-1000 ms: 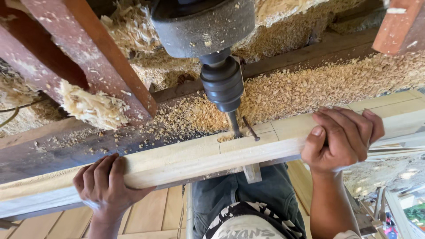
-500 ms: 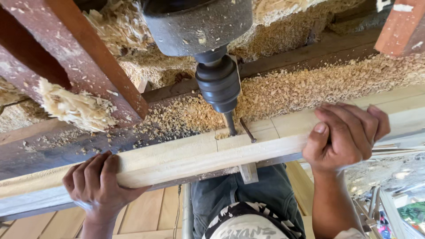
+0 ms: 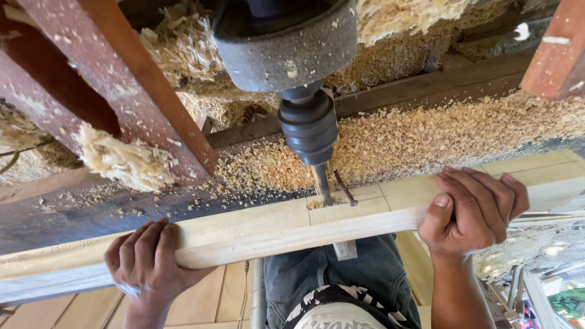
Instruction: The person uses a drill press to bore a series of holes along a marked line on a long wooden plank. The person holds the plank with both hands, aligning it under the drill bit, and advances it incrementally as each hole is drilled.
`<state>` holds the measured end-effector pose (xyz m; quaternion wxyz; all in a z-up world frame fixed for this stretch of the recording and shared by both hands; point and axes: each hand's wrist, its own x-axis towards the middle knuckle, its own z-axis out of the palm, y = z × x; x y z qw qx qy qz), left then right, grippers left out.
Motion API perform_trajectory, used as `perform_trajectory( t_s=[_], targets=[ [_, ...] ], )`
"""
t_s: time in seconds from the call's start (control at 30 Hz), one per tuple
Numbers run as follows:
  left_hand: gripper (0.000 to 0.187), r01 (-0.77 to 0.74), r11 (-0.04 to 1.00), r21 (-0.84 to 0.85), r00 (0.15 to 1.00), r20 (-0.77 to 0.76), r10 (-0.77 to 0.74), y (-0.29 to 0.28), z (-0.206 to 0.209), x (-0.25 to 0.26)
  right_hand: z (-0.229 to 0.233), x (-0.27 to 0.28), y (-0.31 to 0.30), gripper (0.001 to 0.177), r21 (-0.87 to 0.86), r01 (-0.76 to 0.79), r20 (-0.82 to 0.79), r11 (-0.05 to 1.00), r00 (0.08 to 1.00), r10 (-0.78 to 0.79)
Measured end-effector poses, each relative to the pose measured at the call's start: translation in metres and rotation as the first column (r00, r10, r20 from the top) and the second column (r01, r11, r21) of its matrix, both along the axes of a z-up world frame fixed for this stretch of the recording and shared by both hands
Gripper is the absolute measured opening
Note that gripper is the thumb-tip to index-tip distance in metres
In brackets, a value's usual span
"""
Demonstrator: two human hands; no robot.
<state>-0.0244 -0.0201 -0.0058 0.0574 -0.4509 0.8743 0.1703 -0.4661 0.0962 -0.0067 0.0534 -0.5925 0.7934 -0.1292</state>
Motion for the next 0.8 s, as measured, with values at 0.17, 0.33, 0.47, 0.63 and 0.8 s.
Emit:
perform_trajectory(
  t_s=[0.17, 0.33, 0.47, 0.63, 0.8],
  targets=[
    [0.081, -0.011, 1.0, -0.016, 1.0, 0.002, 0.011, 0.001, -0.005, -0.003, -0.003, -0.002, -0.001, 0.035, 0.005, 0.011, -0.005, 1.0, 1.0, -0.011],
    [0.084, -0.025, 0.999, -0.03, 1.0, -0.004, 0.025, -0.005, -0.007, -0.003, -0.006, -0.007, -0.009, 0.035, -0.011, 0.003, -0.015, 1.0, 1.0, -0.003],
    [0.083, -0.036, 0.998, -0.043, 0.999, -0.01, 0.036, -0.012, -0.011, -0.01, -0.006, -0.01, -0.019, 0.035, 0.004, -0.005, -0.014, 1.0, 1.0, 0.005],
    [0.085, -0.032, 0.998, -0.056, 0.999, -0.007, 0.032, -0.024, -0.004, -0.012, -0.006, -0.012, -0.031, 0.034, -0.011, -0.021, -0.018, 1.0, 1.0, 0.021],
    [0.086, -0.035, 0.998, -0.047, 0.999, -0.042, 0.033, -0.023, -0.004, -0.01, -0.002, -0.008, -0.032, 0.035, 0.009, -0.018, -0.013, 1.0, 1.0, 0.018]
  ],
)
